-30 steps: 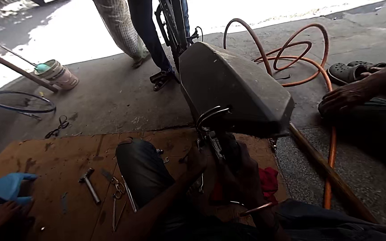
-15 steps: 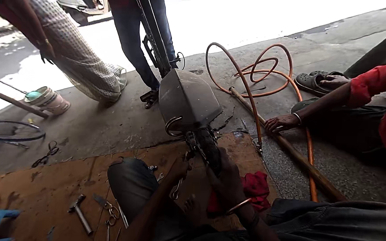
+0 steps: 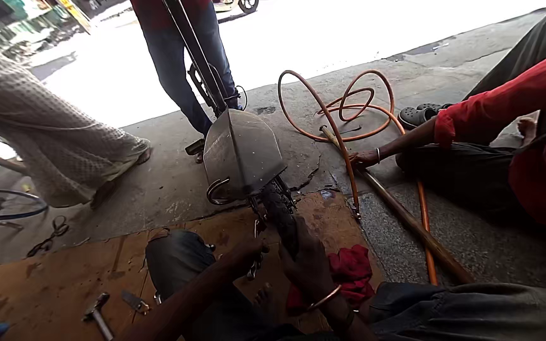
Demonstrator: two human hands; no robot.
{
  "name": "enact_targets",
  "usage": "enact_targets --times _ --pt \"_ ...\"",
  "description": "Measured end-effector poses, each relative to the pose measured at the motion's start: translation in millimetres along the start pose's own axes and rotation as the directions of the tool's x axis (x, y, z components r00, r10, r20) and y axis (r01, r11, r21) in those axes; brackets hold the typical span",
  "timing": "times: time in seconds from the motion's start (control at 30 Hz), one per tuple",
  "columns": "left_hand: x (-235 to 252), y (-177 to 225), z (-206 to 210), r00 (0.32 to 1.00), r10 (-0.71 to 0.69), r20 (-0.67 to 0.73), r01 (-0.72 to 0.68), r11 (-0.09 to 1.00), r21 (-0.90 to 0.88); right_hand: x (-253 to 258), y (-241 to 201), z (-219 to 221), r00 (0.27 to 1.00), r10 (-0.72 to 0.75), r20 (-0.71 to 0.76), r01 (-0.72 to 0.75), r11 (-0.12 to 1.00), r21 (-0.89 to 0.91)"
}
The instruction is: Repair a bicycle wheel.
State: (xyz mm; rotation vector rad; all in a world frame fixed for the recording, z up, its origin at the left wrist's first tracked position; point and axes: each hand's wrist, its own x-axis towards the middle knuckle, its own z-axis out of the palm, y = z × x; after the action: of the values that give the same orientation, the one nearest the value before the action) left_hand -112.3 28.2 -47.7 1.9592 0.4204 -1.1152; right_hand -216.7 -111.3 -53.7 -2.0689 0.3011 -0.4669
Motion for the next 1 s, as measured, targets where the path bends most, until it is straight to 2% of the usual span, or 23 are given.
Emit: enact_targets --times 0.07,0.27,0.33,0.4,0.43,0.47,0.5,0.53,0.57,0.6,0.63,0.67,0.7,0.73,0.77,0.8,0.83,1.0 --pt "-16 -5 3 1.000 0.003 0.020 -0.002 1.000 -0.030 -2 2 0 1.000 -0.018 -0.012 0.018 1.000 0.011" --pt "-15 -7 7 0.996 0.074 -0.045 -0.069 0.992 0.103 -2 4 -2 0.999 -0.010 -0.045 0.010 1.000 -0.006" --pt "-15 -9 11 0.993 0.076 -0.085 -0.065 0.990 0.128 -2 5 -2 0.998 -0.015 -0.056 0.014 1.000 -0.015" --pt "-11 -20 21 0.978 0.140 -0.155 -0.108 0.974 0.197 -2 4 0 0.997 -0.034 -0.072 0.032 0.999 -0.021" --pt "-6 -33 31 0.954 0.217 -0.207 -0.163 0.955 0.248 -1 4 1 0.996 -0.041 -0.077 0.039 0.999 -0.021" --pt "4 -54 47 0.901 0.339 -0.272 -0.256 0.920 0.298 -1 5 2 0.996 -0.039 -0.076 0.038 0.999 -0.018" --pt "18 -76 64 0.808 0.472 -0.354 -0.350 0.866 0.357 -1 5 2 0.997 -0.037 -0.069 0.037 0.999 -0.012" --pt "20 -83 75 0.759 0.519 -0.392 -0.364 0.839 0.405 -2 4 3 0.997 -0.044 -0.062 0.043 0.999 -0.011" --pt "4 -62 75 0.884 0.344 -0.316 -0.208 0.896 0.392 -2 2 5 0.996 -0.058 -0.062 0.058 0.998 -0.002" --pt "-2 -43 73 0.957 0.152 -0.247 -0.049 0.923 0.381 -2 2 7 0.995 -0.069 -0.069 0.070 0.998 0.006" --pt "8 -40 77 0.972 0.066 -0.227 0.028 0.922 0.387 -2 2 9 0.995 -0.075 -0.071 0.076 0.997 0.015" --pt "33 -61 93 0.928 0.173 -0.330 -0.033 0.920 0.390 0 4 7 0.994 -0.087 -0.064 0.088 0.996 0.016" --pt "85 -109 120 0.648 0.470 -0.599 -0.248 0.874 0.418 1 6 5 0.994 -0.097 -0.057 0.098 0.995 0.015" --pt "106 -128 121 0.649 0.469 -0.599 -0.297 0.881 0.369 -1 7 5 0.994 -0.096 -0.060 0.097 0.995 0.013" --pt "109 -130 110 0.744 0.406 -0.530 -0.286 0.911 0.297 -1 6 6 0.992 -0.098 -0.073 0.099 0.995 0.005" --pt "107 -124 97 0.812 0.347 -0.470 -0.254 0.934 0.251 1 5 7 0.992 -0.096 -0.083 0.096 0.995 -0.002" --pt "106 -120 90 0.846 0.317 -0.428 -0.242 0.945 0.222 3 5 7 0.992 -0.088 -0.090 0.087 0.996 -0.009" --pt "116 -108 84 0.892 0.293 -0.345 -0.244 0.953 0.178 4 9 4 0.996 -0.065 -0.067 0.065 0.998 0.001"
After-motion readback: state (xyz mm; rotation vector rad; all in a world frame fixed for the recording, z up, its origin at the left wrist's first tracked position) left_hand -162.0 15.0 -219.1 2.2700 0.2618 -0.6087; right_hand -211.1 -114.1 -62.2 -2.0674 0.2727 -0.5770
